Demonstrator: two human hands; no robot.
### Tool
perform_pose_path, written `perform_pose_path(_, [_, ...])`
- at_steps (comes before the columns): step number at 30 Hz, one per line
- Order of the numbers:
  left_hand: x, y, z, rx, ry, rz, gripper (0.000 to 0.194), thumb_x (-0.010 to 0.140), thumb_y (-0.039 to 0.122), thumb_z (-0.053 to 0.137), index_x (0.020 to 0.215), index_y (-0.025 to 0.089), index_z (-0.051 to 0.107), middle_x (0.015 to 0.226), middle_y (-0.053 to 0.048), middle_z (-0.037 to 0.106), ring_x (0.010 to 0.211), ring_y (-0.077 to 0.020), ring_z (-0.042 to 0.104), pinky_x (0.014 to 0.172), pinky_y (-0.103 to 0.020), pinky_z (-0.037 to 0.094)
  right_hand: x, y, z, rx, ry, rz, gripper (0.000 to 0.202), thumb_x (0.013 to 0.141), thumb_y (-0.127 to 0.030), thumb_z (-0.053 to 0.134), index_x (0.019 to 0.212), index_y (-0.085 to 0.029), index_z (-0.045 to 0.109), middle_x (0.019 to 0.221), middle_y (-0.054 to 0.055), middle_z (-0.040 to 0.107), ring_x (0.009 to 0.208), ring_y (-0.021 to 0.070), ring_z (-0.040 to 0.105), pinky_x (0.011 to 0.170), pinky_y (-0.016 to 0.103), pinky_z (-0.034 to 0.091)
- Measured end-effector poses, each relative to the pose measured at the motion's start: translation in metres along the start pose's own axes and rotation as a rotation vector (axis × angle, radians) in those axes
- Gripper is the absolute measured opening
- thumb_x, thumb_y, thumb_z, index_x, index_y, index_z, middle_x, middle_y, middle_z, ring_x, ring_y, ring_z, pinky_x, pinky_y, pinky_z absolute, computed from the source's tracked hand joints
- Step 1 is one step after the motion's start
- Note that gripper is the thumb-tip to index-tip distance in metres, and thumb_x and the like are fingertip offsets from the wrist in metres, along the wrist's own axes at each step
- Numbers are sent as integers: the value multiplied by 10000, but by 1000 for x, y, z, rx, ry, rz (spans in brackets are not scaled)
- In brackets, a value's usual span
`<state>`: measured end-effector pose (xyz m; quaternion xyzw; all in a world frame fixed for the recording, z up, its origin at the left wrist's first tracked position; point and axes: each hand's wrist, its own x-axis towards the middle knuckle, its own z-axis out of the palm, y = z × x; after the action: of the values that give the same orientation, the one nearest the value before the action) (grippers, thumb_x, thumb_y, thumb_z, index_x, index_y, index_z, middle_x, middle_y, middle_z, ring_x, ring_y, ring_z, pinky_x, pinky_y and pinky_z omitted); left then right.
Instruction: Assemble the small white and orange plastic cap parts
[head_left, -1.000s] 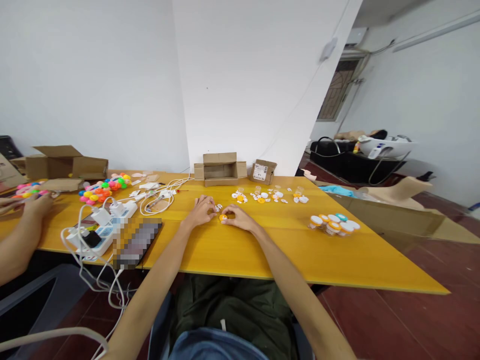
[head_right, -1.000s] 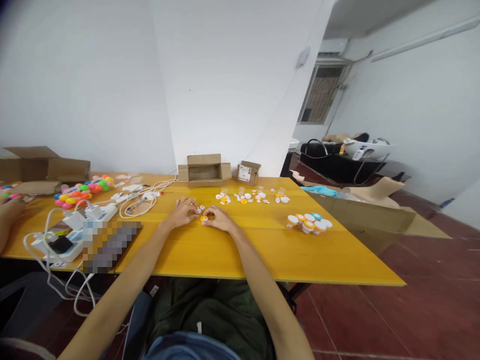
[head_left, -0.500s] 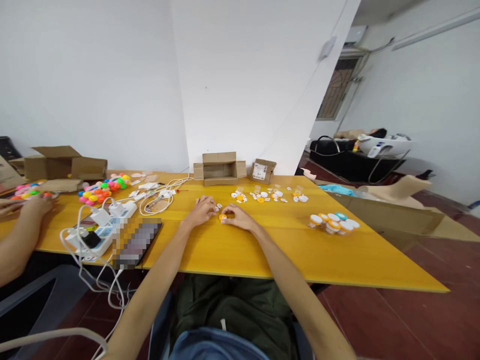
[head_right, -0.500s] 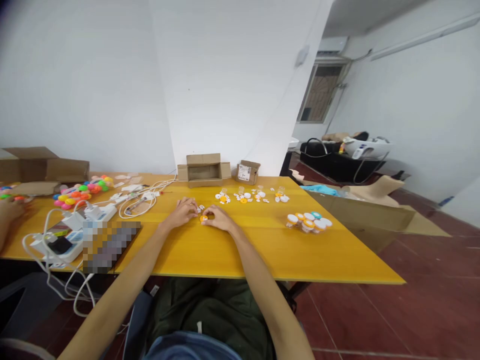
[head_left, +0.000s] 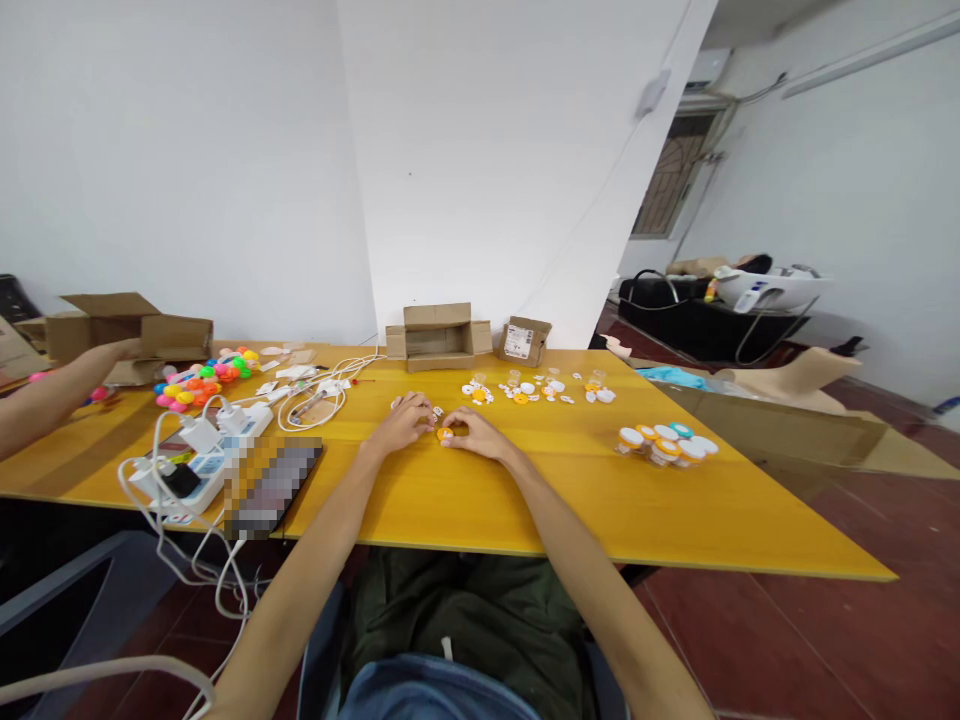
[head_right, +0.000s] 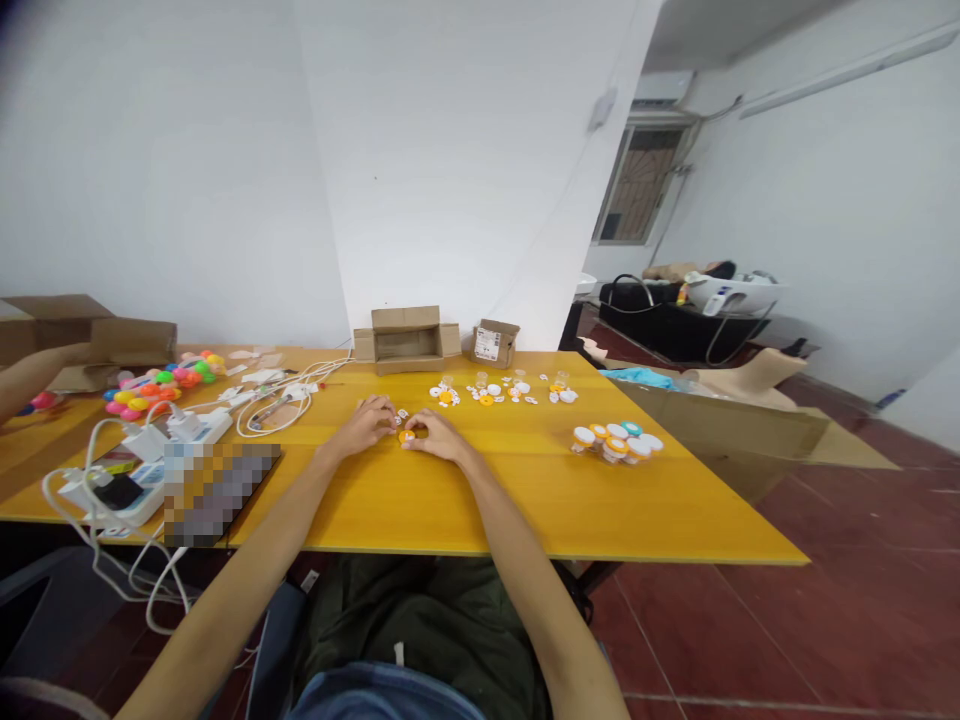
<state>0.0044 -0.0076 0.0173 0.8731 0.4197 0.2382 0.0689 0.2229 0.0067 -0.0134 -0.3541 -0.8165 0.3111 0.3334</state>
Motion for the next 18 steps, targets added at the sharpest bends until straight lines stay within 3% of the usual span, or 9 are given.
perform_pose_path(8, [0, -4, 2, -23, 1, -58, 134, 877, 266, 666, 944, 323, 768, 1106, -43, 619, 1141, -259, 478, 1065, -461, 342, 0, 2, 1, 2, 3, -16, 242, 704, -312, 816, 904, -227, 711, 942, 18, 644, 920, 205, 614, 897, 377, 502])
perform_pose_path(18, [1, 0, 0, 3, -11, -42, 150, 886, 223, 648, 867, 302, 774, 1137, -39, 616, 1167, -259, 461, 1065, -472, 340, -1, -3, 0, 14, 4, 14, 241, 689, -291, 821, 892, -223, 712, 942, 18, 641, 926, 209, 616, 909, 384, 495])
